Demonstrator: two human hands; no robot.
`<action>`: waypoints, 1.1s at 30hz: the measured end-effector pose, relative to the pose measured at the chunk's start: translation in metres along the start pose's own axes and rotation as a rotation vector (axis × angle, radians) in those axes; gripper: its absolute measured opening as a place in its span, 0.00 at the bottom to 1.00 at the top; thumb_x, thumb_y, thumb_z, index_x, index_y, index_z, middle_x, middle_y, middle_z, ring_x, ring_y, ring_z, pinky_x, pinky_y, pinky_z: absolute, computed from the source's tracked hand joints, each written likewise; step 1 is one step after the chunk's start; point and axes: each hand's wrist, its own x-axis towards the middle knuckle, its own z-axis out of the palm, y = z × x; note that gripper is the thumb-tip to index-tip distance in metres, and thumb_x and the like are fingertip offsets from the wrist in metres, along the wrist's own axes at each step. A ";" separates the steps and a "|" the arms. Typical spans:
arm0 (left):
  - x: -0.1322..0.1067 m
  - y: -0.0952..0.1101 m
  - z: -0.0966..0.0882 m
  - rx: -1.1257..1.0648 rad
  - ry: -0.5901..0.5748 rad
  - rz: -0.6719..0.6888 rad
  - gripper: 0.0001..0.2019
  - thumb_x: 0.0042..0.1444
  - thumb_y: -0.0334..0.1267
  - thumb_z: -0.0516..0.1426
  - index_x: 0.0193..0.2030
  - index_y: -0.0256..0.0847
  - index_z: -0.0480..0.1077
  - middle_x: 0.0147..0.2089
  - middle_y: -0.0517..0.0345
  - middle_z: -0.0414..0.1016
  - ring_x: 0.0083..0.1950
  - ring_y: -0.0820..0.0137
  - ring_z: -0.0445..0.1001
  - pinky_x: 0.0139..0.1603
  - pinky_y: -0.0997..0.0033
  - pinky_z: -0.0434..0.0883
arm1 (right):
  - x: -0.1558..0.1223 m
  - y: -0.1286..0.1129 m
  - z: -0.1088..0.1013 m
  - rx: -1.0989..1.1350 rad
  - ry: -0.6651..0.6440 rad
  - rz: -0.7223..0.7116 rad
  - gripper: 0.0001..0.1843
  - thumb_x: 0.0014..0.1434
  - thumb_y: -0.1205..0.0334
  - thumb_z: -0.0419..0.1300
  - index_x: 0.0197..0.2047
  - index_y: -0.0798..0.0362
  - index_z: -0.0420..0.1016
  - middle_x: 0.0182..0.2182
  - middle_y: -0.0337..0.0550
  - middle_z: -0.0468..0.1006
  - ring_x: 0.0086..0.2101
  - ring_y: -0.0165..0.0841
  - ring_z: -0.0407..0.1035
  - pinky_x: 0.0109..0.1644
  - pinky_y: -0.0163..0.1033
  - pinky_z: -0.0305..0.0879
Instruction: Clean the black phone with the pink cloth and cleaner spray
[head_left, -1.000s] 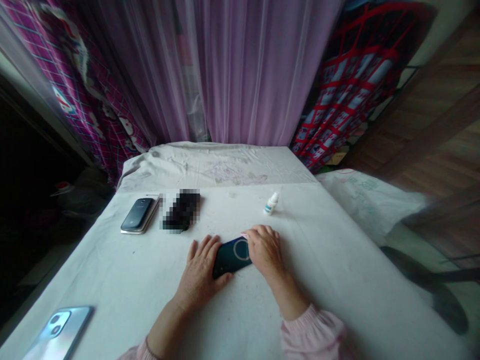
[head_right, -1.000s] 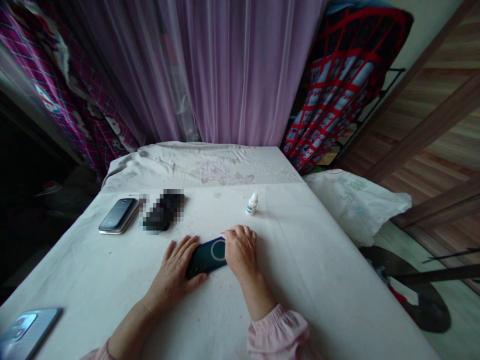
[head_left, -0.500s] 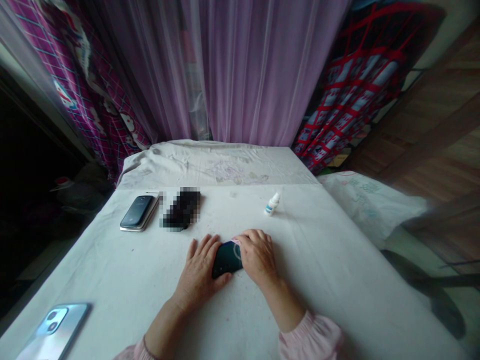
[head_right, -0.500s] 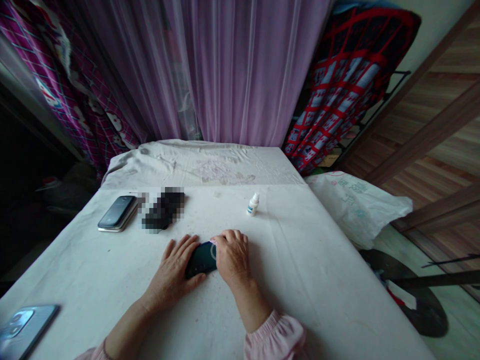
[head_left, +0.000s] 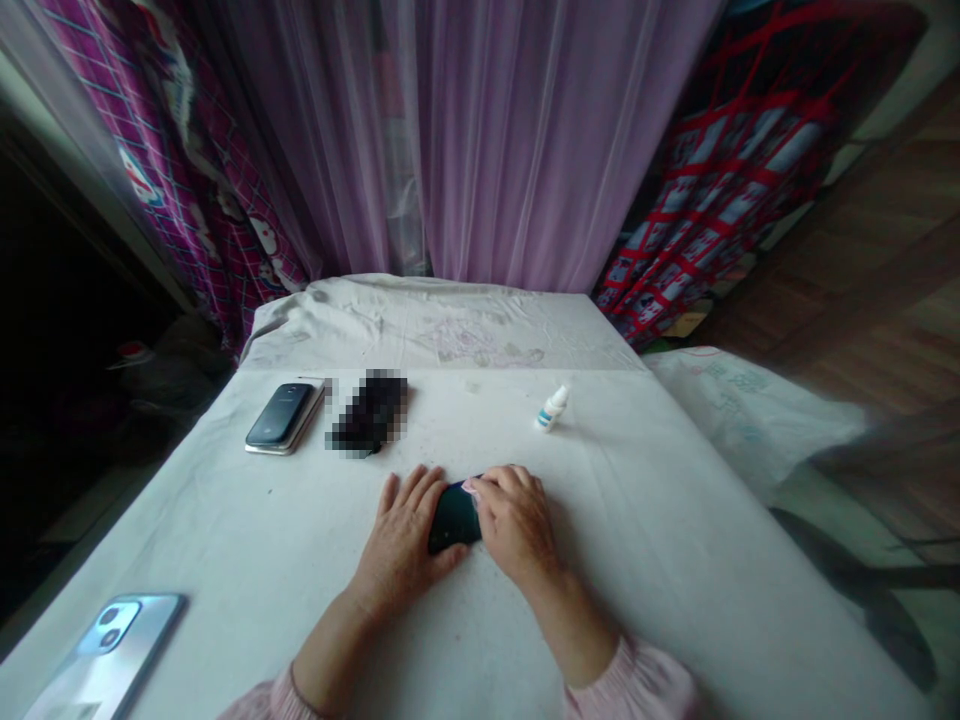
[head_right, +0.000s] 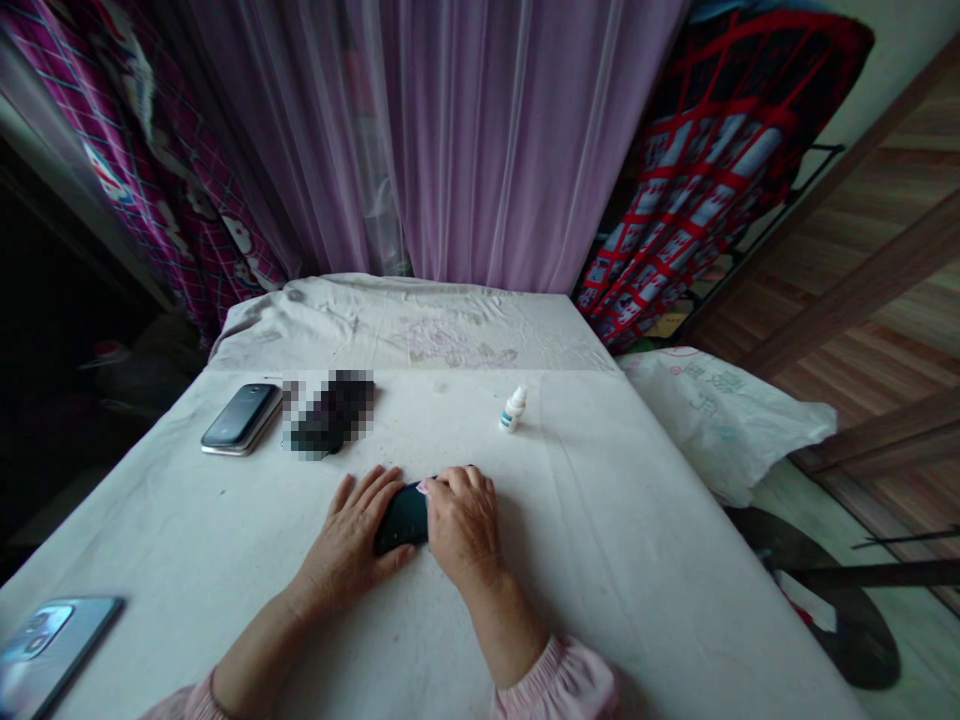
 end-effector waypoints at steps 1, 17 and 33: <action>0.000 0.000 0.000 0.002 -0.002 0.000 0.34 0.55 0.54 0.58 0.63 0.38 0.59 0.67 0.41 0.62 0.69 0.48 0.56 0.67 0.37 0.48 | 0.000 0.003 0.000 0.003 0.010 0.006 0.13 0.62 0.69 0.56 0.44 0.47 0.79 0.38 0.44 0.76 0.41 0.38 0.64 0.44 0.42 0.54; -0.001 0.001 0.001 -0.005 0.020 0.003 0.33 0.55 0.54 0.58 0.63 0.38 0.60 0.67 0.42 0.62 0.69 0.49 0.56 0.68 0.39 0.48 | 0.005 0.032 -0.007 0.079 0.199 0.130 0.17 0.65 0.55 0.51 0.31 0.51 0.77 0.30 0.45 0.80 0.34 0.37 0.70 0.40 0.40 0.56; -0.001 0.002 0.001 -0.001 0.007 -0.002 0.33 0.53 0.50 0.59 0.63 0.37 0.58 0.67 0.41 0.62 0.69 0.49 0.56 0.68 0.39 0.47 | 0.068 0.117 0.010 0.229 0.412 0.662 0.21 0.43 0.45 0.60 0.36 0.51 0.70 0.29 0.46 0.78 0.31 0.42 0.71 0.36 0.43 0.62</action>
